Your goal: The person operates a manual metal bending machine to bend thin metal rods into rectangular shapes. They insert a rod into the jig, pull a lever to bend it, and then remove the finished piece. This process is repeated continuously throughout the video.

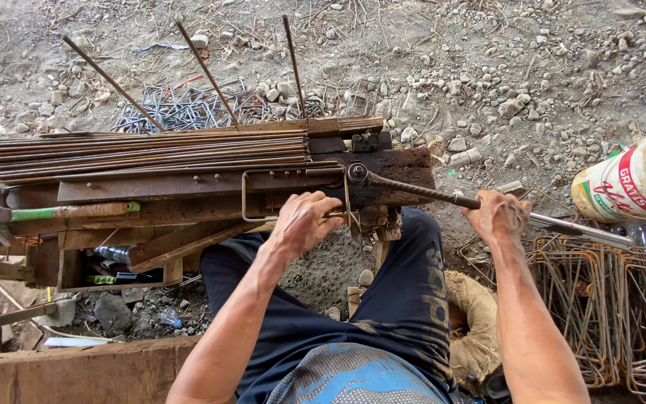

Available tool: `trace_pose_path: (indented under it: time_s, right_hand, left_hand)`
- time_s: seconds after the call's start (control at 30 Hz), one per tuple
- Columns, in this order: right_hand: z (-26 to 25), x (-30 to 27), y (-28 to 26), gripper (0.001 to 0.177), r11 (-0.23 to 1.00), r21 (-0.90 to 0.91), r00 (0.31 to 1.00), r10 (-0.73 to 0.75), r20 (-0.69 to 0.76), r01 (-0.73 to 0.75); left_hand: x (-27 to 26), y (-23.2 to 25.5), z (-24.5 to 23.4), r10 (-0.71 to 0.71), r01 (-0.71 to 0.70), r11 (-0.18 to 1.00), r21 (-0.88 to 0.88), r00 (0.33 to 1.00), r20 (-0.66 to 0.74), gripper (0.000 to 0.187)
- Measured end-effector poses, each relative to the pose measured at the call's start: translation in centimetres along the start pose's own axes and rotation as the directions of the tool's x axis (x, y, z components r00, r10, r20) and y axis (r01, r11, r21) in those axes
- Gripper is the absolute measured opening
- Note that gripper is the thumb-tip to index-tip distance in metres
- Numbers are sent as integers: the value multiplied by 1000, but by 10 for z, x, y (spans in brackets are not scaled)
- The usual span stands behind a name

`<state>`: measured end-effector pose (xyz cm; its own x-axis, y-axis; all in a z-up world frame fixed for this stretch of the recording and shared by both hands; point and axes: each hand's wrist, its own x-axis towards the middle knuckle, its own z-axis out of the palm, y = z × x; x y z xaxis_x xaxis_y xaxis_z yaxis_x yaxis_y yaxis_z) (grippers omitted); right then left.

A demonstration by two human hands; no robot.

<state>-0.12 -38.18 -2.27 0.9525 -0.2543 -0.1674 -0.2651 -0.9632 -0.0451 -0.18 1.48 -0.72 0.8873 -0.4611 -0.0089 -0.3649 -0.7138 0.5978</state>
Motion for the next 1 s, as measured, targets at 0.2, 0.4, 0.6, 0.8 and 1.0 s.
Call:
trace_pose_path:
  time_s: [0.2,0.4,0.6,0.8,1.0]
  right_hand:
    - [6,9,8,18,999,-19,999,-37,9,37]
    - [26,29,21,21,998,1,998,-58,-9,58]
    - [29,40,24,17,999,19,999,-36,-10,36]
    - [18,38,15,12,999,44,1000,-8,-17,9]
    - [19,44,16,13,1000,27,1000,-12,-5,12]
  left_hand:
    - [-30,-17,-35,52,-9,977,214,979,-198,55]
    - [-41,-48,-51,-34,133,903,409,970,-242,97]
    - [-36,-55,-54,-173,200,841,502,980,-100,108]
    - [-29,-67,-69,-107,143,881,451,989,-105,78]
    - [-8,-51,-120,-135,100,982,-161,966,-221,22]
